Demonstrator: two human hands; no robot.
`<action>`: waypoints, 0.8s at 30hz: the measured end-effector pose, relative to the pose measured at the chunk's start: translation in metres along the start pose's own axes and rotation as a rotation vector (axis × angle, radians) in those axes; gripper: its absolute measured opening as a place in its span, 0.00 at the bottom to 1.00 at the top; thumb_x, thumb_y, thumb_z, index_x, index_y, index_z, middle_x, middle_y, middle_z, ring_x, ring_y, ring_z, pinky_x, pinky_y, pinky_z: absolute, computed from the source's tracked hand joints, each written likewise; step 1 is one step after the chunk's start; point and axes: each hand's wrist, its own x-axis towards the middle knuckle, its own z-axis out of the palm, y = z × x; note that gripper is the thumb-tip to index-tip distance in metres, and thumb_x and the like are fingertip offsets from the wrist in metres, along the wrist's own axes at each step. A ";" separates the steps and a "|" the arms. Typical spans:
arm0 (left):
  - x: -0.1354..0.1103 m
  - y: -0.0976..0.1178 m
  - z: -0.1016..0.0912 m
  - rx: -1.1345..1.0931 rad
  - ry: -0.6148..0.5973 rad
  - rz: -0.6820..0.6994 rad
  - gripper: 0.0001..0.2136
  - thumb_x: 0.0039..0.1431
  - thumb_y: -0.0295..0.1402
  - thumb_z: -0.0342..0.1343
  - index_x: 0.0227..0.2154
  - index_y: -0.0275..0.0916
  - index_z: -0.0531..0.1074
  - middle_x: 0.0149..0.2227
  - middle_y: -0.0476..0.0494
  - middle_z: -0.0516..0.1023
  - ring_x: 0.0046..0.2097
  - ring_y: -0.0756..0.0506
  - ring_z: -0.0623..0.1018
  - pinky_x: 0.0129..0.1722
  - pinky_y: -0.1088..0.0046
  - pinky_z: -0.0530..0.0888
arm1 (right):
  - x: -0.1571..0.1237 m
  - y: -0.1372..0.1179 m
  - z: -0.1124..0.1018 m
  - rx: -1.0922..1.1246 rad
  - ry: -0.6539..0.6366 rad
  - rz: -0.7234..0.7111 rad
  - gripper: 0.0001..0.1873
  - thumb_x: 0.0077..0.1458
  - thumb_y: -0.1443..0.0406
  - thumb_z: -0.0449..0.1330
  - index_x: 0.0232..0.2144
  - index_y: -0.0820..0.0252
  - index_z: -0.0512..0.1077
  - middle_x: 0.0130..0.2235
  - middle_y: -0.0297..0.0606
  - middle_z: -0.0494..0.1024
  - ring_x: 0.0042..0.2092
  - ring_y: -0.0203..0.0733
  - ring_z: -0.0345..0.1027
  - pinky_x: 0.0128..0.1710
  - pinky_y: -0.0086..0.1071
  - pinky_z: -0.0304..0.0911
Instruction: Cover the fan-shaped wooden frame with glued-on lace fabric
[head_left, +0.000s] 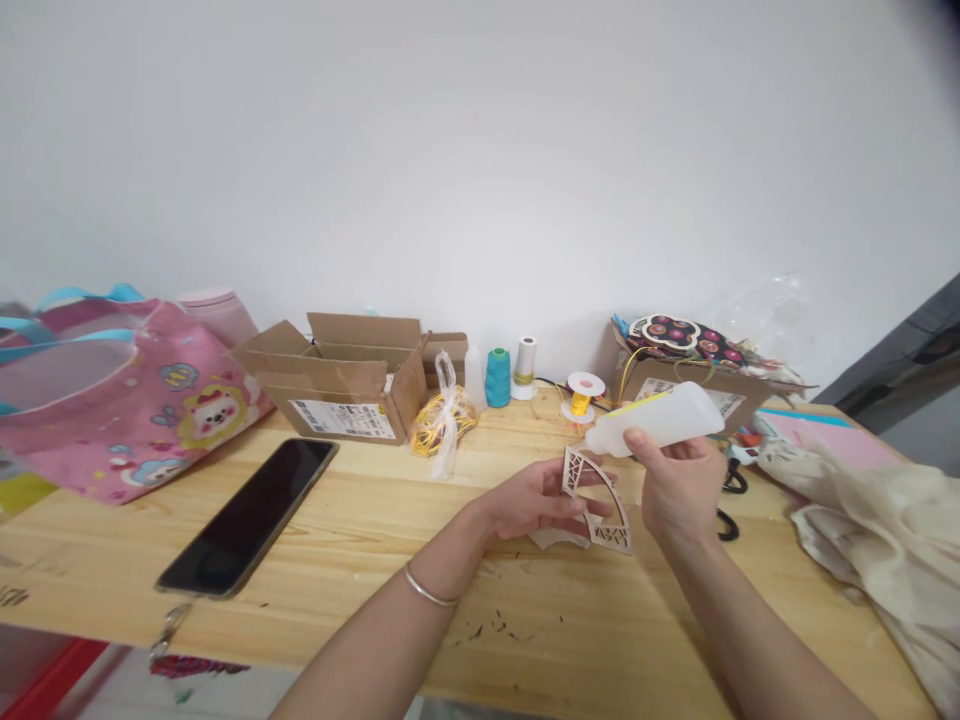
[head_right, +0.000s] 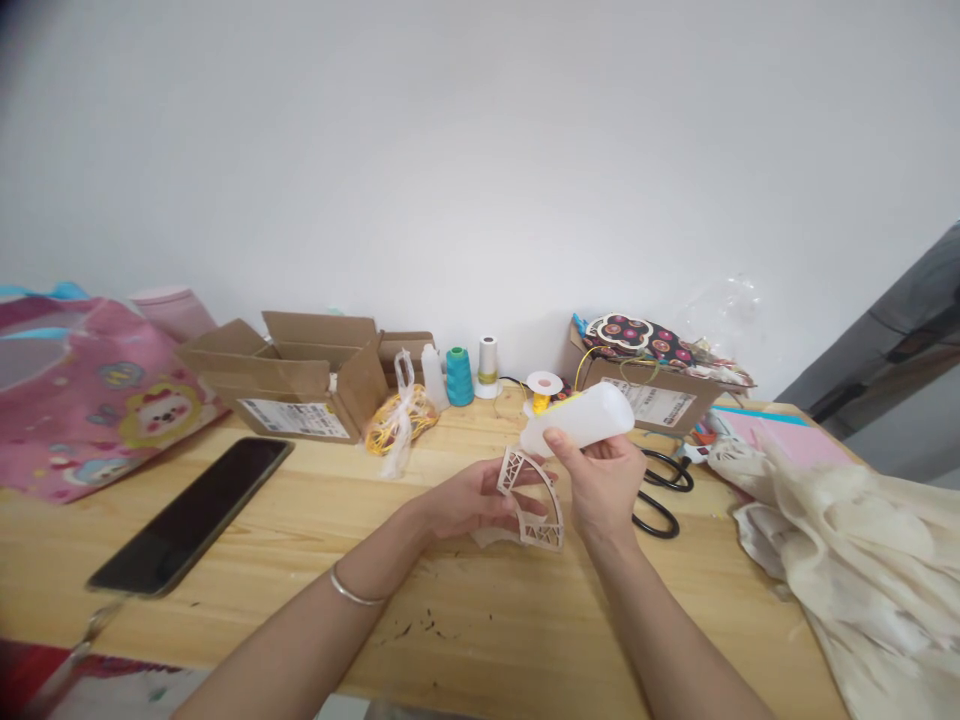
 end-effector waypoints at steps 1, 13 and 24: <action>0.000 0.000 0.000 -0.001 -0.001 -0.002 0.23 0.47 0.28 0.59 0.49 0.43 0.62 0.57 0.34 0.57 0.49 0.39 0.70 0.41 0.62 0.70 | 0.000 0.000 0.000 0.002 -0.003 0.001 0.14 0.34 0.66 0.67 0.28 0.63 0.74 0.28 0.38 0.78 0.33 0.42 0.71 0.35 0.38 0.67; 0.000 0.000 0.001 -0.001 -0.011 -0.007 0.24 0.46 0.29 0.59 0.48 0.43 0.63 0.57 0.34 0.57 0.48 0.40 0.71 0.41 0.62 0.69 | -0.001 -0.003 0.001 -0.052 0.003 -0.001 0.16 0.33 0.66 0.67 0.29 0.62 0.73 0.27 0.37 0.78 0.32 0.43 0.71 0.33 0.38 0.66; 0.001 0.001 0.000 0.014 0.006 -0.010 0.22 0.46 0.30 0.59 0.46 0.41 0.64 0.57 0.34 0.57 0.48 0.40 0.70 0.40 0.63 0.70 | -0.001 -0.005 -0.003 -0.019 -0.137 0.042 0.11 0.33 0.67 0.67 0.25 0.61 0.73 0.28 0.37 0.78 0.30 0.40 0.70 0.31 0.35 0.65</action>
